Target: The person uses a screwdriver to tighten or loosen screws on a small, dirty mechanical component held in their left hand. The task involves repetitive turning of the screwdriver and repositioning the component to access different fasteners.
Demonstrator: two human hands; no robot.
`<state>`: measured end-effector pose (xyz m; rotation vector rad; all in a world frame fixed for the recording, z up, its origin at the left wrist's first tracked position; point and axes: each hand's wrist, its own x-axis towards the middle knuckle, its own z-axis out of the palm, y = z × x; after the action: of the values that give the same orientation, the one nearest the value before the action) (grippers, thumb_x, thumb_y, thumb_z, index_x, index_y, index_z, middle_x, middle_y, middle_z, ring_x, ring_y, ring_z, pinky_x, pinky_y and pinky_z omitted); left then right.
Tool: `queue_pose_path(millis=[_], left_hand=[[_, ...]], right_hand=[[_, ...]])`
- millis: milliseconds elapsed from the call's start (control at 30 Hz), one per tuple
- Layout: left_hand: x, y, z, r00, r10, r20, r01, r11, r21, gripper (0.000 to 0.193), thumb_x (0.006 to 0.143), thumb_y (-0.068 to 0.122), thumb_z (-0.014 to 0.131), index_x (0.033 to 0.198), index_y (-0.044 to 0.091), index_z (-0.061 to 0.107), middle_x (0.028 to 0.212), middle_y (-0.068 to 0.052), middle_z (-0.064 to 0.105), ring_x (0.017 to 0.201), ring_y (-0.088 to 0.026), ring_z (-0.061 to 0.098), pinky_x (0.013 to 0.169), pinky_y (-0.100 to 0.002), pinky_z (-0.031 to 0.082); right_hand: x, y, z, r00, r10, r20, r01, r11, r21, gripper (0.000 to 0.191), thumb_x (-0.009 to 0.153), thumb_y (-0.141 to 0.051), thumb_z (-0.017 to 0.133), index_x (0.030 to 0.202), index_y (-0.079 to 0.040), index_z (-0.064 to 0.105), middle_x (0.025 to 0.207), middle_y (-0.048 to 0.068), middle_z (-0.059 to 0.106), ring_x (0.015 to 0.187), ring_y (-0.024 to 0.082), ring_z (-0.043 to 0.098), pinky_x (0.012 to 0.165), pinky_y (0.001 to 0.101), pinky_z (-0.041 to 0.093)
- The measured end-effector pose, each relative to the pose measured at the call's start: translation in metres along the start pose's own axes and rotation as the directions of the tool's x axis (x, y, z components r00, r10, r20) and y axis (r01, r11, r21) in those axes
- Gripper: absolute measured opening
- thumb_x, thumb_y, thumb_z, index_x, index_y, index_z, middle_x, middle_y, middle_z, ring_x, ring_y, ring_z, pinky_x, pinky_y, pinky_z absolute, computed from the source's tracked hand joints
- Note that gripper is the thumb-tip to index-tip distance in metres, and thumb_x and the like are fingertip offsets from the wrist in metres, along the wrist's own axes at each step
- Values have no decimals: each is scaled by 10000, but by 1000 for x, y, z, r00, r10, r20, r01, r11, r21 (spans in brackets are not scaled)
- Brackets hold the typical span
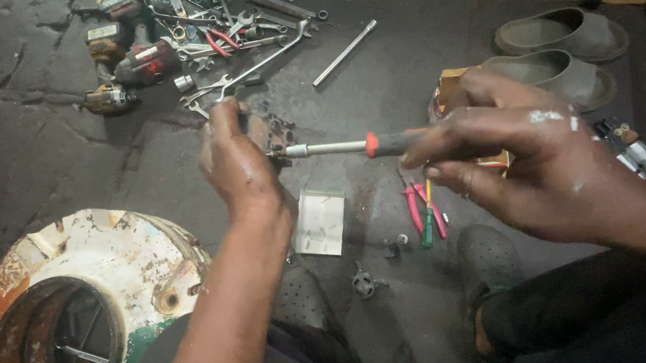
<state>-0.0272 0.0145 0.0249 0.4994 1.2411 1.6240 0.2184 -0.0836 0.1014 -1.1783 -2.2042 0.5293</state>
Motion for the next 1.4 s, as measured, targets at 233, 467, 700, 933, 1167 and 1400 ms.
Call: queue_pose_path(millis=[233, 467, 700, 933, 1167, 1400], left_hand=[[-2, 3, -1, 999, 43, 12, -44, 998, 42, 220, 870, 296, 607, 892, 81, 651, 865, -27, 588, 791, -157, 566, 688, -340, 470], [1, -1, 0, 999, 47, 20, -46, 999, -30, 192, 900, 265, 623, 934, 76, 630, 890, -21, 582, 827, -149, 590, 757, -325, 527], [-1, -11, -1, 997, 83, 4, -83, 996, 30, 178, 893, 261, 609, 917, 88, 646, 876, -6, 586, 801, -118, 550, 706, -279, 462], [1, 1, 1, 997, -69, -39, 69, 998, -3, 202, 867, 284, 611, 869, 83, 635, 811, -37, 574, 690, -160, 569, 564, -335, 456], [0, 1, 3, 999, -42, -25, 42, 999, -9, 239, 864, 283, 649, 910, 55, 702, 863, -15, 641, 754, -127, 596, 647, -301, 485], [0, -1, 2, 998, -62, -18, 62, 998, -10, 250, 861, 287, 640, 933, 51, 677, 890, -30, 624, 792, -147, 595, 684, -329, 483]], right_hand=[[3, 12, 6, 825, 480, 299, -540, 514, 666, 435, 1022, -295, 566, 1404, -88, 568, 907, 50, 631, 738, 150, 644, 587, 291, 579], [5, 9, 1, 690, 633, 352, -709, 494, 502, 395, 1056, -374, 446, 1319, -122, 599, 596, 59, 496, 459, 148, 431, 383, 318, 366], [1, -1, -1, 1000, 2, 15, -2, 999, 55, 264, 954, -153, 677, 1206, -74, 661, 1017, 20, 673, 849, 82, 686, 676, 258, 604], [-2, -5, 4, 999, -51, 0, 50, 995, -81, 250, 877, -158, 757, 1126, -145, 769, 953, 47, 651, 814, 121, 669, 657, 256, 586], [6, 3, -1, 703, 678, 216, -701, 609, 371, 424, 958, -224, 645, 1354, -76, 608, 853, 100, 705, 726, 163, 702, 574, 297, 573], [0, 9, 1, 810, 536, 237, -571, 629, 528, 413, 1130, -339, 438, 1311, -32, 646, 732, 109, 609, 550, 150, 564, 430, 303, 477]])
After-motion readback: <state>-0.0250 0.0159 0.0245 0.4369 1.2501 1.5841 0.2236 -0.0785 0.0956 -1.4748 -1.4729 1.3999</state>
